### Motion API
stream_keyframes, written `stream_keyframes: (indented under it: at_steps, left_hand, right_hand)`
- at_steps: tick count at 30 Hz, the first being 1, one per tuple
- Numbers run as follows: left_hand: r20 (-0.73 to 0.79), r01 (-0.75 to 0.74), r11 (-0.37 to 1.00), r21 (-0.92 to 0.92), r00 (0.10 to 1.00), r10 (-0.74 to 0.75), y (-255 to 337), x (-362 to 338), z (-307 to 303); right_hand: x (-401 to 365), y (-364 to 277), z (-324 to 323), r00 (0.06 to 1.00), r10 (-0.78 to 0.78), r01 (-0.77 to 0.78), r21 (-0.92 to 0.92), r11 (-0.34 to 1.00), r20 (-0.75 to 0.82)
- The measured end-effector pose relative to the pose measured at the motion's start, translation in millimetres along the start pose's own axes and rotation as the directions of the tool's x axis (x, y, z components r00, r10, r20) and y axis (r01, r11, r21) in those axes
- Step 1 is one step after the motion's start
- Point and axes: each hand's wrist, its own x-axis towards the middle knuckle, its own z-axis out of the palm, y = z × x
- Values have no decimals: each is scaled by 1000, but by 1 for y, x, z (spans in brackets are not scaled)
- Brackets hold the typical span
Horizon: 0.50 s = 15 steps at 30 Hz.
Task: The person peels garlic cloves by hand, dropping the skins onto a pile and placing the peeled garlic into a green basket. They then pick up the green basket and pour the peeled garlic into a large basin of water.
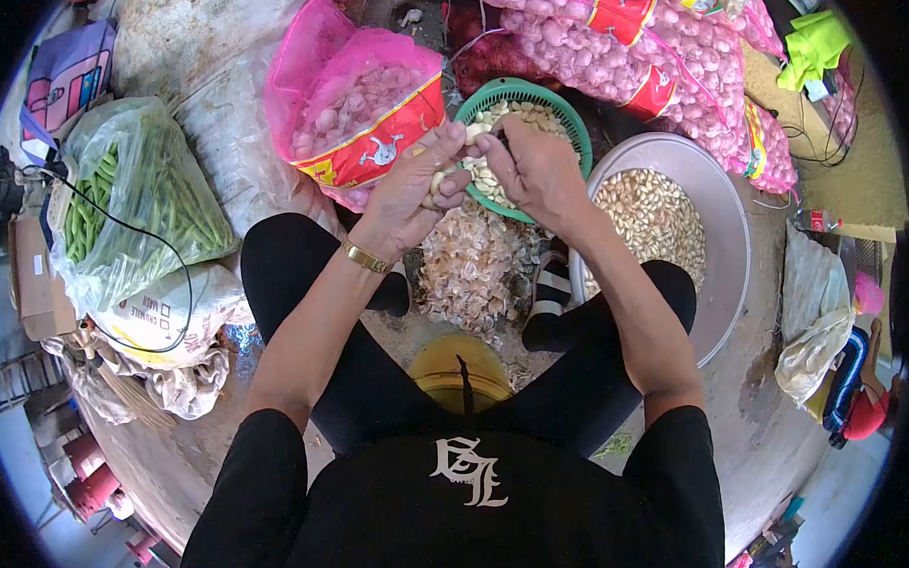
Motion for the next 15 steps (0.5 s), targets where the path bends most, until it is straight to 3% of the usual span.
stream_keyframes:
  at_steps: [5, 8, 10, 14, 15]
  left_hand:
    - [42, -96, 993, 62, 995, 93, 1, -9, 12]
    - [60, -65, 981, 180, 997, 55, 8, -10, 14]
    - [7, -86, 930, 357, 996, 89, 13, -8, 13]
    - [-1, -128, 937, 325, 991, 135, 10, 0, 1]
    - [-42, -149, 956, 251, 985, 165, 14, 4, -3]
  right_hand:
    - [-1, 8, -2, 998, -52, 51, -31, 998, -18]
    - [-2, 4, -6, 1000, -30, 30, -7, 1000, -8]
    - [-2, 2, -9, 999, -41, 41, -34, 999, -4]
    - [-7, -3, -9, 988, -152, 151, -103, 983, 0]
    - [-10, -11, -14, 983, -165, 172, -85, 981, 83]
